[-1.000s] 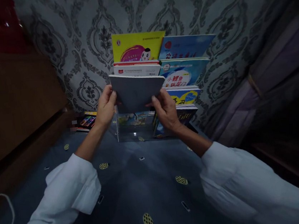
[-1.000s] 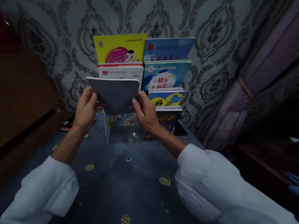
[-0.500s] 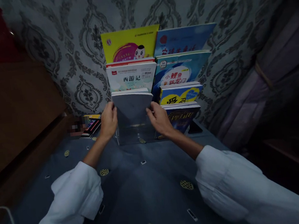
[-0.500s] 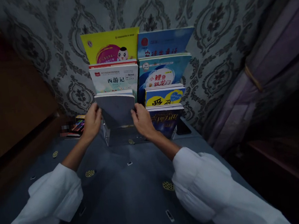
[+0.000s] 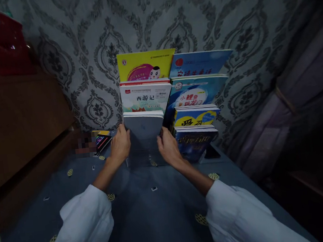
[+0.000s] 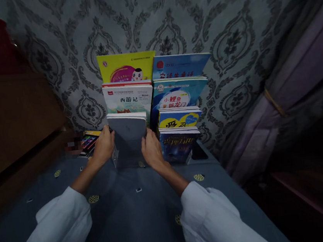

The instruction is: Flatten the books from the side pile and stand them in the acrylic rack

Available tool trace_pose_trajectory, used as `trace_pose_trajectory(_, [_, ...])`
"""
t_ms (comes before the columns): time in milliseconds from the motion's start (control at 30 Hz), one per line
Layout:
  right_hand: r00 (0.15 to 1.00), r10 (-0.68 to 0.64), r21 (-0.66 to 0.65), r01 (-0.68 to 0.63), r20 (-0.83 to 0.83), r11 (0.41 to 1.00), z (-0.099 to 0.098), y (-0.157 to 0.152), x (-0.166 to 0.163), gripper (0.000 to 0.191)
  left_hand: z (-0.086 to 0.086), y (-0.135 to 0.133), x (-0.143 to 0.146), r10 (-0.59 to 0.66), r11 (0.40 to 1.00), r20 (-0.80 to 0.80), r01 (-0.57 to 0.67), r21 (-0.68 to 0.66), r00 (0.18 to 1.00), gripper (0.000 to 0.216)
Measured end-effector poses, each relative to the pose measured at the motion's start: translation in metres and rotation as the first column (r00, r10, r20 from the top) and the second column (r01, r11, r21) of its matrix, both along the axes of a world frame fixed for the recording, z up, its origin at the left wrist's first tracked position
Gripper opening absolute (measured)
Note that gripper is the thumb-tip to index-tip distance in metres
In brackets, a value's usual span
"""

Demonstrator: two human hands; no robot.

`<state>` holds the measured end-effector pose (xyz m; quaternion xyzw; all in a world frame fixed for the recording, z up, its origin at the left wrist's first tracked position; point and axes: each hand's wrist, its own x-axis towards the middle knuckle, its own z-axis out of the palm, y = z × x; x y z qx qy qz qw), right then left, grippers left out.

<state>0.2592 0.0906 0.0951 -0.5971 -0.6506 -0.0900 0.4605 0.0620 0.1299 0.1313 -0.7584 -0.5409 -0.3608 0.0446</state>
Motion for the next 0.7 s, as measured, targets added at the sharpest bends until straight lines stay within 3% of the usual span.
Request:
trace_pose_trajectory(133, [1.000,-0.006,-0.010,0.006,0.015,1.000,-0.0056,0.0017,0.0010,0.028,-0.0005,0.0003,0.0019,0.028,0.999,-0.050,-0.029,-0.014,0.998,0.015])
trace_pose_trajectory(400, [0.999,-0.010,-0.048,0.012,0.043,0.999,-0.0050,0.0007,-0.0012,0.035,-0.0025,0.0006,0.0031,0.034,0.999,-0.029,-0.033,0.031,0.999,0.016])
trace_pose_trajectory(567, [0.998,-0.024,-0.051,0.027,0.059,0.998,-0.0043,0.0001,-0.0042,0.042,-0.0016,-0.0016,0.0055,0.045,0.999,-0.024,-0.045,-0.008,0.999,0.017])
trace_pose_trajectory(700, [0.999,0.007,-0.050,-0.004,0.043,0.999,-0.0069,0.0002,0.0002,0.045,-0.0020,0.0028,-0.0020,-0.006,1.000,-0.035,0.006,0.001,0.999,0.020])
